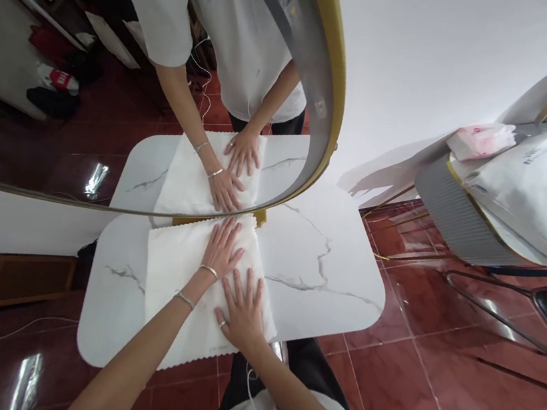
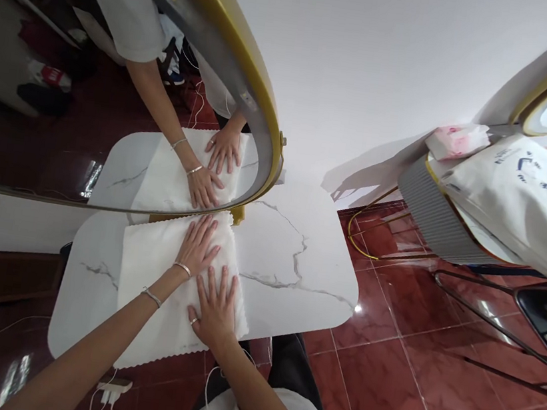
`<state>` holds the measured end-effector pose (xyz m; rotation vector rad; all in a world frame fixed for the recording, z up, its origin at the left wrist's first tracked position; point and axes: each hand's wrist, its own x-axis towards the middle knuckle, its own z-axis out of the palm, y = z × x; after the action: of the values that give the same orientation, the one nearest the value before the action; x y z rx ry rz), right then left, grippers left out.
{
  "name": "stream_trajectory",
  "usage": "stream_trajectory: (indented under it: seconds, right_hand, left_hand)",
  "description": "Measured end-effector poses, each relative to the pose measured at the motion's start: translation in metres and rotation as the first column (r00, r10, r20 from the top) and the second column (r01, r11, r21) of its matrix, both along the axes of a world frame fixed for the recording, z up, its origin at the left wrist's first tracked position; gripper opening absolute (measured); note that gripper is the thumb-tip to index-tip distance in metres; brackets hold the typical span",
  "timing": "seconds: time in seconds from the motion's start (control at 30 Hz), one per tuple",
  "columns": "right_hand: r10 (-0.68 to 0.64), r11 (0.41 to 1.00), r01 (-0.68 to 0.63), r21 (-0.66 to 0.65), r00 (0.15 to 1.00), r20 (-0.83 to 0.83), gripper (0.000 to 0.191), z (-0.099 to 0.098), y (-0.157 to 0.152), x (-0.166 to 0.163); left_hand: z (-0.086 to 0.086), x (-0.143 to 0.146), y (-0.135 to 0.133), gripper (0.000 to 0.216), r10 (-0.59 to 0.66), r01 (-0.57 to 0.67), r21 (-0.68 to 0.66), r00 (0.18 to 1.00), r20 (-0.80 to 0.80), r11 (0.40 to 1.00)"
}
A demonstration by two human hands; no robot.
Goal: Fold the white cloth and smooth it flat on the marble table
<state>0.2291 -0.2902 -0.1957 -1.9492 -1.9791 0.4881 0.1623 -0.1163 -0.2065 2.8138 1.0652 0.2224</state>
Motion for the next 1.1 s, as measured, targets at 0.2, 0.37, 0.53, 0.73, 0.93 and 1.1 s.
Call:
stream_trajectory:
  seconds: [0.2, 0.37, 0.53, 0.73, 0.93, 1.1]
  right_hand:
    - [-0.063, 0.998, 0.062, 0.015, 0.996, 0.059, 0.069, -0.015, -0.022, 0.029]
    - [-0.135, 0.991, 0.134, 0.013, 0.979, 0.155, 0.072, -0.016, -0.033, 0.037]
    - [-0.144, 0.989, 0.148, -0.011, 0.976, 0.164, 0.076, -0.013, -0.023, -0.001]
    - [-0.078, 0.997, 0.080, -0.004, 0.986, 0.145, 0.074, -0.012, -0.008, -0.048]
    - [-0.019, 0.999, 0.022, -0.030, 0.993, 0.120, 0.076, -0.010, 0.014, -0.104]
    - [0.053, 0.998, -0.051, -0.040, 0.996, 0.073, 0.076, -0.004, 0.033, -0.150]
  left_hand:
    - [-0.004, 0.062, -0.021, 0.066, -0.005, 0.008, -0.060, 0.998, 0.059, 0.998]
    - [-0.007, 0.094, -0.029, 0.066, -0.009, 0.011, -0.049, 0.999, 0.041, 0.999]
    - [-0.005, 0.065, -0.018, 0.069, -0.048, 0.049, -0.030, 0.999, 0.016, 0.998]
    - [-0.005, 0.005, -0.002, 0.068, -0.005, 0.004, -0.021, 1.000, -0.015, 1.000]
    - [-0.003, -0.063, 0.018, 0.067, 0.008, -0.009, -0.006, 0.999, -0.046, 1.000]
    - [-0.002, -0.120, 0.036, 0.067, 0.039, -0.039, -0.003, 0.998, -0.041, 0.999]
